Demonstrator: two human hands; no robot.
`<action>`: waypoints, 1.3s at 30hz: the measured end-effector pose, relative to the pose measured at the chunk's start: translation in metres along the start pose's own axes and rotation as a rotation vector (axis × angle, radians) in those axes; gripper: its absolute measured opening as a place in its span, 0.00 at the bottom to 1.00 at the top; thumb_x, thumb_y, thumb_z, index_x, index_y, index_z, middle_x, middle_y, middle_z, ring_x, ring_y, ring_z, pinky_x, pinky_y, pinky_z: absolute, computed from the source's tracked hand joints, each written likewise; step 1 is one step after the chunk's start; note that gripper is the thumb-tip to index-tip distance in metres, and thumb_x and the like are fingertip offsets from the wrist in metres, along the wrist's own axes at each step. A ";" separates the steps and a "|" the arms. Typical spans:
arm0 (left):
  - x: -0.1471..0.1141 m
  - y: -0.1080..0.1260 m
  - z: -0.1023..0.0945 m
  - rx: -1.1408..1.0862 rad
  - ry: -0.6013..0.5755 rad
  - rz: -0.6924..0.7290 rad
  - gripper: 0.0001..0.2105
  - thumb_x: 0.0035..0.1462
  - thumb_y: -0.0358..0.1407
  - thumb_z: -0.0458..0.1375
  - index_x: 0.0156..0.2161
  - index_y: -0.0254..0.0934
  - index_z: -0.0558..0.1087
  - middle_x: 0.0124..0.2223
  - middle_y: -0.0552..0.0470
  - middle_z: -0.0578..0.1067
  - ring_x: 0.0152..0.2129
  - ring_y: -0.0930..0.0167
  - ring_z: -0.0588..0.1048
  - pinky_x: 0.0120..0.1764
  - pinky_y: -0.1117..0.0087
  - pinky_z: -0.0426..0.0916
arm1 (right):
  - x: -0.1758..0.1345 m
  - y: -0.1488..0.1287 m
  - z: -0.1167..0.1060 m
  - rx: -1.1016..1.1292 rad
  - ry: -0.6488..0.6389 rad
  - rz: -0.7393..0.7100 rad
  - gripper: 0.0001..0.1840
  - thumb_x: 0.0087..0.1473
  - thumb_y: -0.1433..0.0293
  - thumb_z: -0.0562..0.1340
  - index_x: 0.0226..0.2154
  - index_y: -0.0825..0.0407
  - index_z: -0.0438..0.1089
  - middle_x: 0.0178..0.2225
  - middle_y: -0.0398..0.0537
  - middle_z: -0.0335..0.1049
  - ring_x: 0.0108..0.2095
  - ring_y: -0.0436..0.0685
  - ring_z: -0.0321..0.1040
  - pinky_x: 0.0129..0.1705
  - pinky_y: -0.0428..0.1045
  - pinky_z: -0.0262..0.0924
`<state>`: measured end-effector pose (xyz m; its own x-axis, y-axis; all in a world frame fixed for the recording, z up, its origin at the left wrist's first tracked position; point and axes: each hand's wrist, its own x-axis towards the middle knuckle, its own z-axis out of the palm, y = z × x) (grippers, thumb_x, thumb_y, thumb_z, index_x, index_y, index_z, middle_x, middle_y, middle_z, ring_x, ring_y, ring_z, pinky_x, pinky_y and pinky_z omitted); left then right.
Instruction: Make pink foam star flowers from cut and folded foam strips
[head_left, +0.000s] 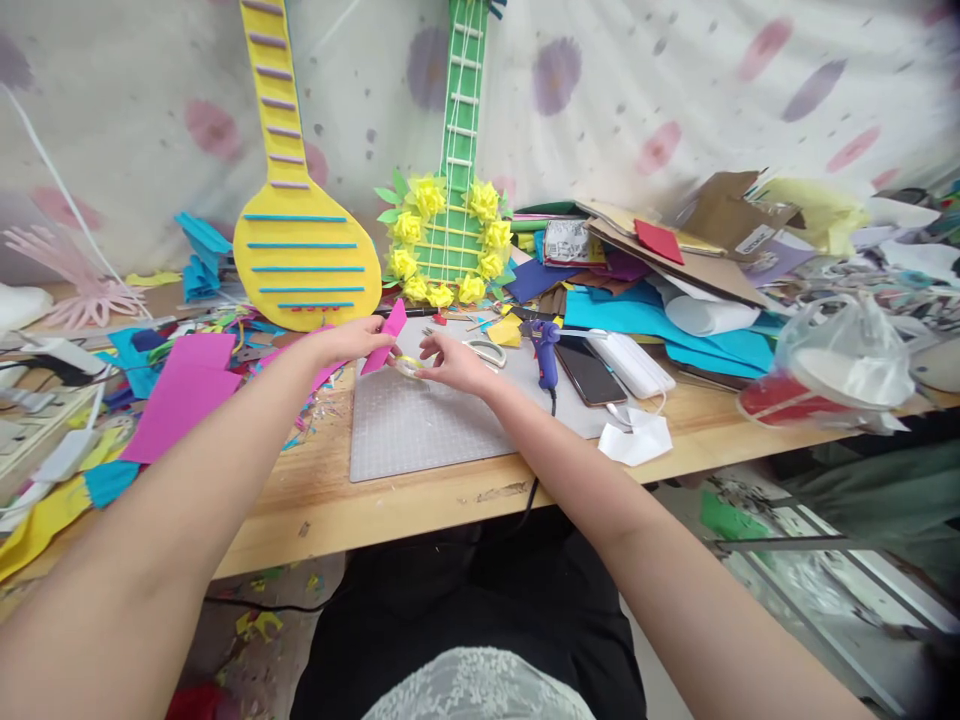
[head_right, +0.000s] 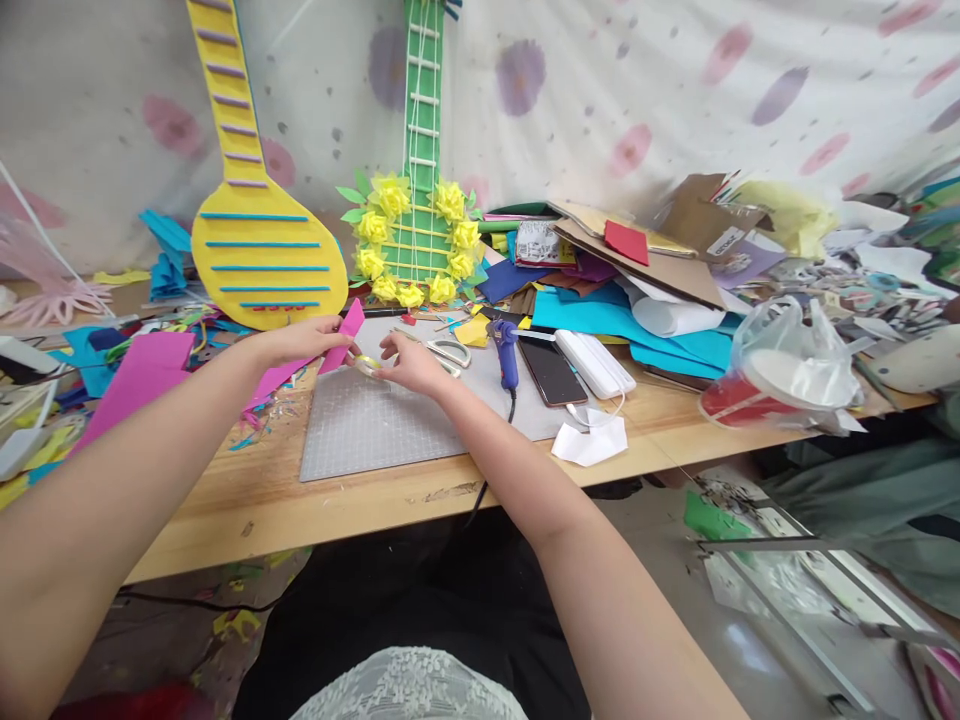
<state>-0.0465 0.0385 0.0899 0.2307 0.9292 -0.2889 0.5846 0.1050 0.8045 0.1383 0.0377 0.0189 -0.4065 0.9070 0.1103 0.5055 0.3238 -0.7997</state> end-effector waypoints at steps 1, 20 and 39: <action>0.001 -0.003 0.000 -0.027 0.006 0.004 0.03 0.45 0.31 0.58 0.29 0.36 0.68 0.28 0.50 0.77 0.26 0.69 0.76 0.29 0.72 0.68 | 0.002 0.002 0.007 0.057 0.012 -0.003 0.18 0.42 0.68 0.67 0.38 0.54 0.66 0.35 0.46 0.71 0.30 0.49 0.65 0.36 0.47 0.59; 0.026 -0.079 0.067 0.003 0.552 0.261 0.37 0.49 0.36 0.60 0.62 0.32 0.51 0.53 0.34 0.71 0.54 0.59 0.68 0.54 0.56 0.61 | -0.016 0.007 0.012 0.143 0.213 -0.146 0.24 0.42 0.49 0.63 0.24 0.51 0.58 0.23 0.39 0.55 0.25 0.48 0.51 0.29 0.45 0.49; 0.023 -0.084 0.060 -0.002 0.872 0.316 0.06 0.51 0.39 0.56 0.33 0.39 0.71 0.47 0.46 0.72 0.50 0.63 0.69 0.55 0.58 0.60 | -0.020 0.005 0.013 -0.207 0.265 -0.263 0.15 0.50 0.58 0.63 0.26 0.51 0.62 0.30 0.47 0.66 0.34 0.54 0.60 0.39 0.48 0.53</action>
<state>-0.0431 0.0293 -0.0152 -0.2880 0.8528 0.4357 0.5924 -0.1989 0.7807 0.1387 0.0175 0.0051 -0.3454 0.8156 0.4643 0.5639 0.5758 -0.5920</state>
